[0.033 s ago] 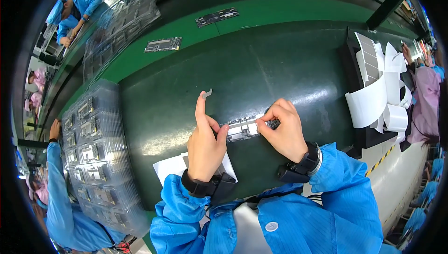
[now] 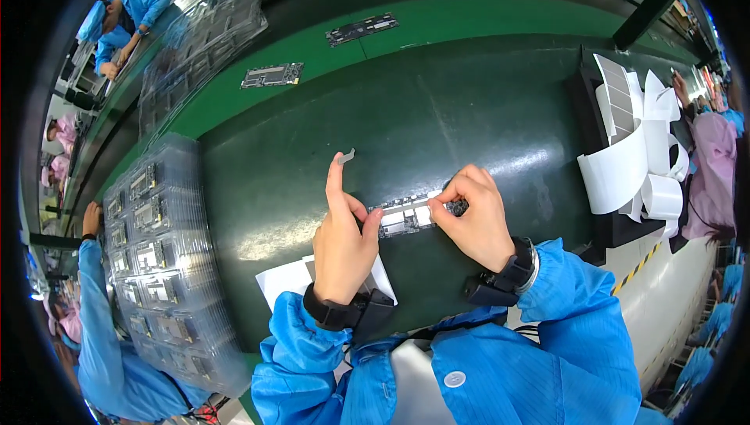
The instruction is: The recorder is inspecting and assembling electronic circuit board components on a production line.
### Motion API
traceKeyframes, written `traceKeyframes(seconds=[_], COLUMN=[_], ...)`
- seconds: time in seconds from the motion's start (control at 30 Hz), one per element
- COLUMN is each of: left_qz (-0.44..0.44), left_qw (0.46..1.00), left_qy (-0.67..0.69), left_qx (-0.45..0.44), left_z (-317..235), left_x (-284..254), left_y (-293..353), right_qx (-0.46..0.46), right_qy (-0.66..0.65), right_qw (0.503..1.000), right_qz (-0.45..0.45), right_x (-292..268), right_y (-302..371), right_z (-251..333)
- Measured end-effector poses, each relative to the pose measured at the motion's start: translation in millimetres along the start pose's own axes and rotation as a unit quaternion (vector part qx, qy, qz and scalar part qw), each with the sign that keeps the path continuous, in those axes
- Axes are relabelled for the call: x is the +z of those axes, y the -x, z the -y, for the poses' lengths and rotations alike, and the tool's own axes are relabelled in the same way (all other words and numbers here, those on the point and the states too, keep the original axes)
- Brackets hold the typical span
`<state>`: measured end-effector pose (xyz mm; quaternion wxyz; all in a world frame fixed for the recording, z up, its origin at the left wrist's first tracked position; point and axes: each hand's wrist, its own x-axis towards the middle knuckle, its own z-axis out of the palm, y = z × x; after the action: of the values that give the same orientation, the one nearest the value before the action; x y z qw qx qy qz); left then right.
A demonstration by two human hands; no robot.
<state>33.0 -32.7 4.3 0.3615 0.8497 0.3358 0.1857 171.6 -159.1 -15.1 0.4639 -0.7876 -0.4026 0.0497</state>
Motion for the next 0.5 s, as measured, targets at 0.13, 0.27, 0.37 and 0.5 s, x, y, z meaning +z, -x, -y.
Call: traceKeyframes(seconds=[0.13,0.27,0.37,0.5], left_qz=[0.001,0.001,0.006,0.000], left_qw=[1.000,1.000,1.000,1.000], left_qy=[-0.001,-0.003,-0.002,-0.009], left_qx=[-0.003,-0.003,-0.003,0.002], left_z=[0.0,0.4,1.5,1.5], left_x=[0.7,-1.1,2.3,-0.4], left_y=[-0.4,0.3,-0.6,1.1], right_qx=[0.001,-0.004,-0.002,0.014], right_qy=[0.004,-0.003,0.005,0.070], right_qw=[1.000,1.000,1.000,0.997], right_qz=[0.000,0.004,0.006,-0.009], right_x=[-0.4,-0.8,-1.3,-4.2], right_y=[-0.1,-0.2,1.4,0.4], right_z=[-1.0,0.4,-2.0,4.8])
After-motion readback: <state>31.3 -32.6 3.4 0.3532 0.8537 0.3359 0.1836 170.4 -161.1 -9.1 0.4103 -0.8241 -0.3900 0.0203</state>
